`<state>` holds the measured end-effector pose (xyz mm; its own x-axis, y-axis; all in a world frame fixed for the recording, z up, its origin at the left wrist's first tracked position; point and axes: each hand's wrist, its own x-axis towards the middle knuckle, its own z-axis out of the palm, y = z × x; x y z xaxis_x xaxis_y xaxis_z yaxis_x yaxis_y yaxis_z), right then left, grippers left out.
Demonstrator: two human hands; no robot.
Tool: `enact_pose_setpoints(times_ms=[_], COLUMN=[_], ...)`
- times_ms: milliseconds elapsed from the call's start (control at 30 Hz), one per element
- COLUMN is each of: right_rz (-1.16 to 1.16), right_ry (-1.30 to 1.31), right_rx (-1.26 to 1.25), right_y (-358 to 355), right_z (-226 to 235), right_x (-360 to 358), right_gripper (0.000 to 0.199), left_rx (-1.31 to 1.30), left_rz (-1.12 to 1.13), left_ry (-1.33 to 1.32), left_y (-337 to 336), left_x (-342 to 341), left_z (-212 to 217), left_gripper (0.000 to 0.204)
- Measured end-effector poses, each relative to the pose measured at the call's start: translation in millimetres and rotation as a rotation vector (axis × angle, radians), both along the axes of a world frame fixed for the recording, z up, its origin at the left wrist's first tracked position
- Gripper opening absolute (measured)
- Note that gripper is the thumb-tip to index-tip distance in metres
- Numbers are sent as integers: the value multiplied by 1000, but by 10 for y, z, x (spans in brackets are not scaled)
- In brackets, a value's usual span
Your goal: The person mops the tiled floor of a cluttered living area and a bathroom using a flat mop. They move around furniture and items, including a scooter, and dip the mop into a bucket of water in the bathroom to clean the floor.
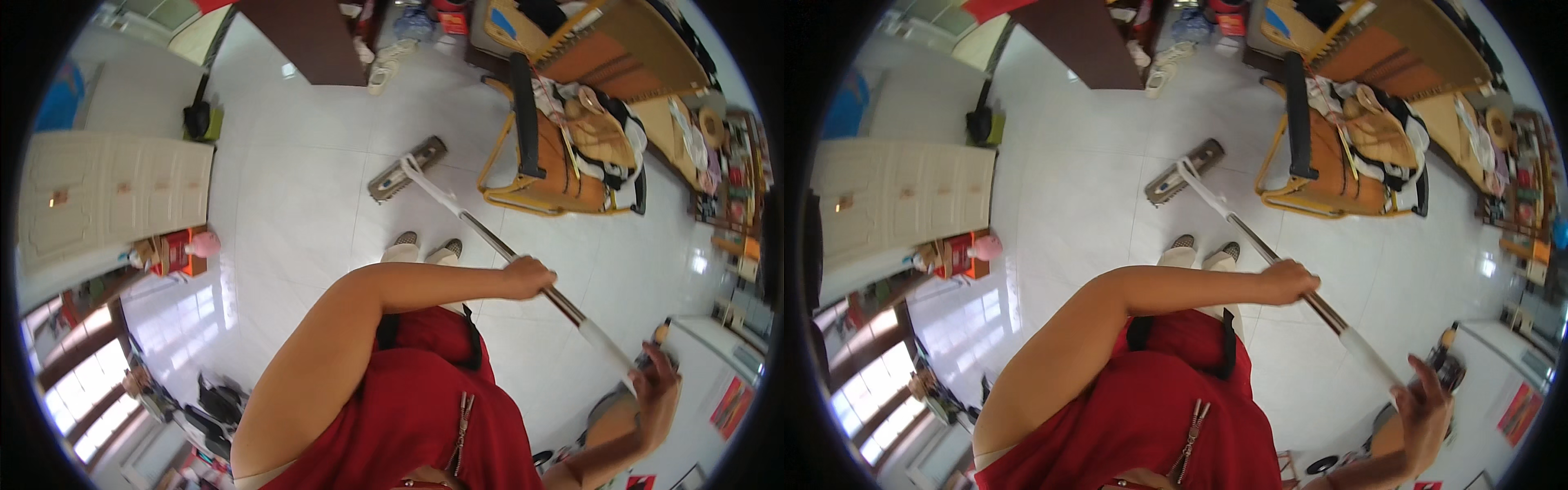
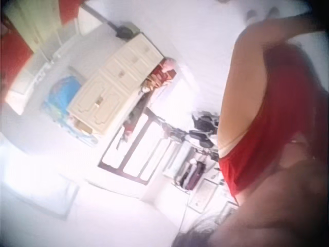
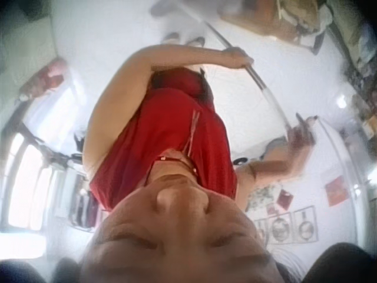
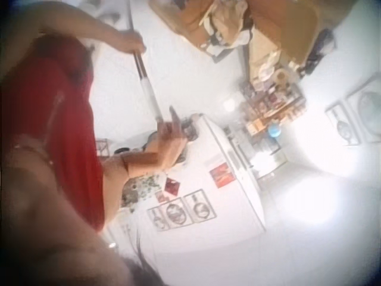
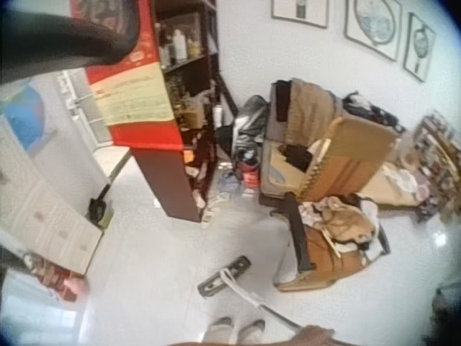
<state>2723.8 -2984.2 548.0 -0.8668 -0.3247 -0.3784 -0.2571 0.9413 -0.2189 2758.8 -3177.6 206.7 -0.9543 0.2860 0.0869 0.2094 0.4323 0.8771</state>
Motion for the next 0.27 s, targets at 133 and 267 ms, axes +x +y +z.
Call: enact_pose_setpoints(times_ms=[133, 267], right_rz=[180, 249], right_ry=[-13, 63], right_rx=[-51, -144], right_y=[-714, -1059], right_z=[-451, -1241], right_x=[140, 454], right_gripper=[45, 46], left_rx=[-107, -184], left_rz=[101, 101], left_ry=[-113, -110], left_y=[-872, -1583], left_x=[372, 733], left_z=[-293, -713], left_gripper=[16, 22])
